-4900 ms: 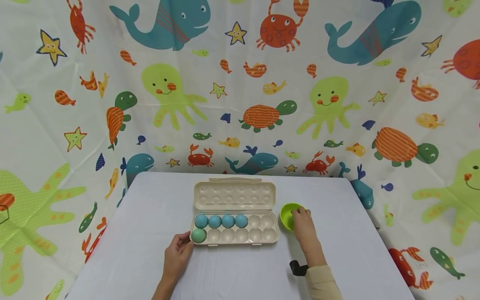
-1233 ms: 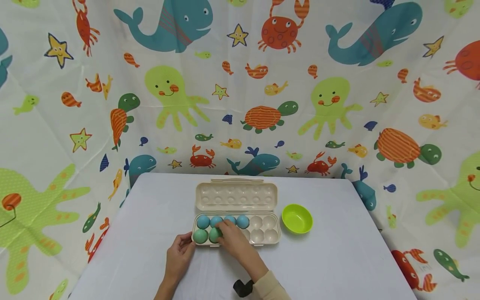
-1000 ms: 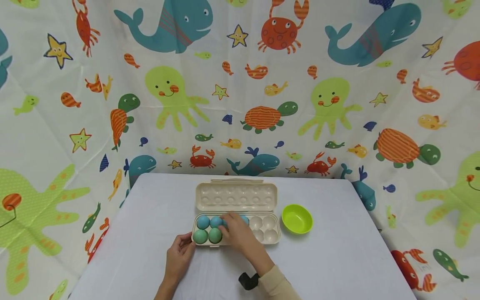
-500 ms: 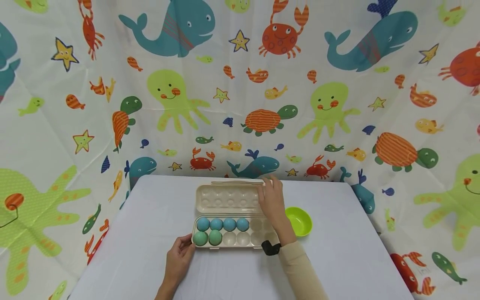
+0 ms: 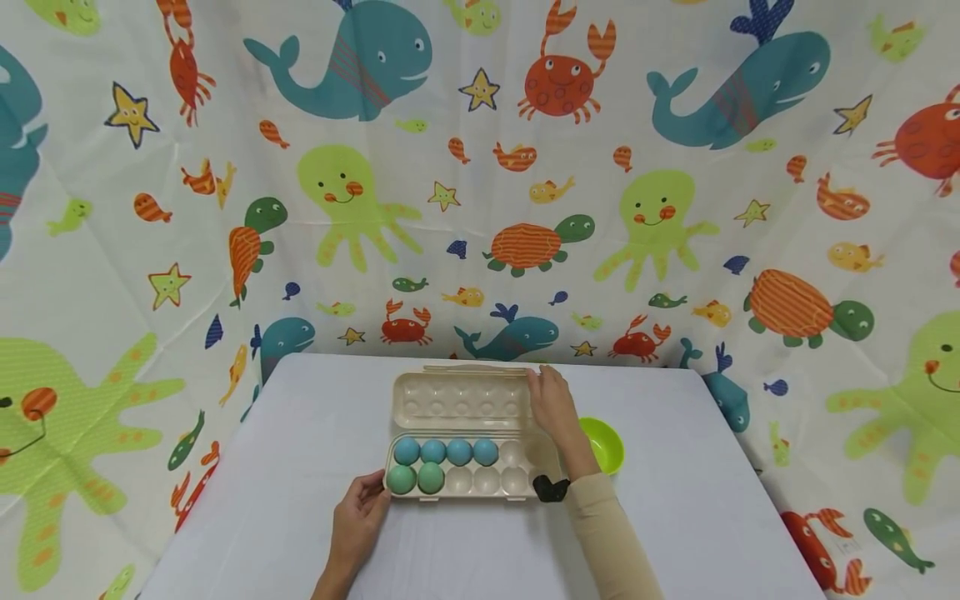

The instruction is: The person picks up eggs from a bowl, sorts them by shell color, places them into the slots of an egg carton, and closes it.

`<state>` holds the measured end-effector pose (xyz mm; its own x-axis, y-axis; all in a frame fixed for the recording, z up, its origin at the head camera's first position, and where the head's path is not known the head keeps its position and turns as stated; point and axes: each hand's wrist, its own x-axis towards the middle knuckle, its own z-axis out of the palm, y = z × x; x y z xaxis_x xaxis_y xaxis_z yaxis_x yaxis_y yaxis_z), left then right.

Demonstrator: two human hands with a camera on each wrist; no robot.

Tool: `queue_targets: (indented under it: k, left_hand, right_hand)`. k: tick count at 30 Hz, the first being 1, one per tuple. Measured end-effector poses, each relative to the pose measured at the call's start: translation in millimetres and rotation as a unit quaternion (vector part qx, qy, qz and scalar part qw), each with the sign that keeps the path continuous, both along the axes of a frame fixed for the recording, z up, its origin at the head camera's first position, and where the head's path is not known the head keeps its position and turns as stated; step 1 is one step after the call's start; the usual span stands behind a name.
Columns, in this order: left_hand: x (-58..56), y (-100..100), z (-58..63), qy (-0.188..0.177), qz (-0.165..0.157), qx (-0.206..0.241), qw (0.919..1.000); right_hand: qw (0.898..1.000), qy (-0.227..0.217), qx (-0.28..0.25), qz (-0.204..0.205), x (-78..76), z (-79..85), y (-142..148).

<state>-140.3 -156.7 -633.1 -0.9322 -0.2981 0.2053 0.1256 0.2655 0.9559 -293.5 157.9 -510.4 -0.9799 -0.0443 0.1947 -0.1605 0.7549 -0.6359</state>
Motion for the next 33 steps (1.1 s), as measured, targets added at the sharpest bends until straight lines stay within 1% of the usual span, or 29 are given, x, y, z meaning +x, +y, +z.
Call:
queue_targets:
  k: [3,5,7,9,11,12,13,14,17,20,22,24,26,28,30,33]
  left_hand:
    - [-0.9,0,0.4,-0.005,0.006,-0.001,1.0]
    - [-2.9,1,1.4,-0.014,0.02,-0.002,0.9997]
    - [-7.7,2,5.0,-0.029,0.059,-0.011,0.9977]
    - [-15.3,2,11.3,-0.044,0.101,-0.02,0.9937]
    - [-26.3,0,22.9,-0.055,0.129,-0.018,0.9899]
    - [-33.3,-1,30.3,-0.062,0.136,-0.018,0.9886]
    - [-40.9,-2,39.1,-0.068,0.131,-0.016,0.9889]
    - [-49.9,-4,49.2,-0.079,0.116,-0.018,0.99]
    - [-77.3,-7,81.4,-0.112,0.057,-0.04,0.9913]
    - [-101.1,-7,108.9,-0.14,0.004,-0.072,0.9876]
    - [-111.6,-4,121.5,-0.153,-0.016,-0.079,0.9849]
    - [-119.4,1,130.1,-0.161,-0.029,-0.084,0.983]
    - [-122.8,7,135.3,-0.165,-0.038,-0.089,0.9815]
    - [-123.9,13,137.5,-0.163,-0.042,-0.095,0.9811]
    - [-123.1,18,137.8,-0.16,-0.04,-0.098,0.9814]
    - [-121.9,23,138.0,-0.144,-0.032,-0.1,0.984]
  right_hand:
    - [1.0,0.004,-0.005,-0.005,3.0,-1.9,0]
    - [1.0,0.01,-0.007,-0.01,4.2,-2.5,0]
    - [1.0,0.013,-0.009,-0.011,4.3,-2.9,0]
    - [1.0,0.015,-0.007,-0.011,3.7,-3.2,1]
    - [1.0,0.018,-0.005,-0.01,2.9,-3.6,1]
    - [1.0,0.019,-0.006,-0.01,2.5,-3.6,1]
    - [1.0,0.02,-0.006,-0.011,2.3,-3.6,2]
    - [1.0,0.022,-0.007,-0.011,2.3,-3.6,2]
    - [1.0,0.023,-0.009,-0.008,2.1,-3.8,2]
    - [1.0,0.018,-0.013,-0.003,2.5,-4.3,1]
    - [1.0,0.011,-0.017,-0.003,3.0,-5.7,0]
    - [1.0,0.006,-0.018,-0.006,3.9,-7.8,-1]
    - [1.0,0.006,-0.017,-0.009,4.9,-10.0,-2]
    - [1.0,0.015,-0.015,-0.011,6.1,-11.4,-2]
    - [0.999,0.028,-0.017,-0.016,7.7,-11.1,-2]
    - [0.998,0.054,-0.026,-0.022,10.3,-7.8,-1]
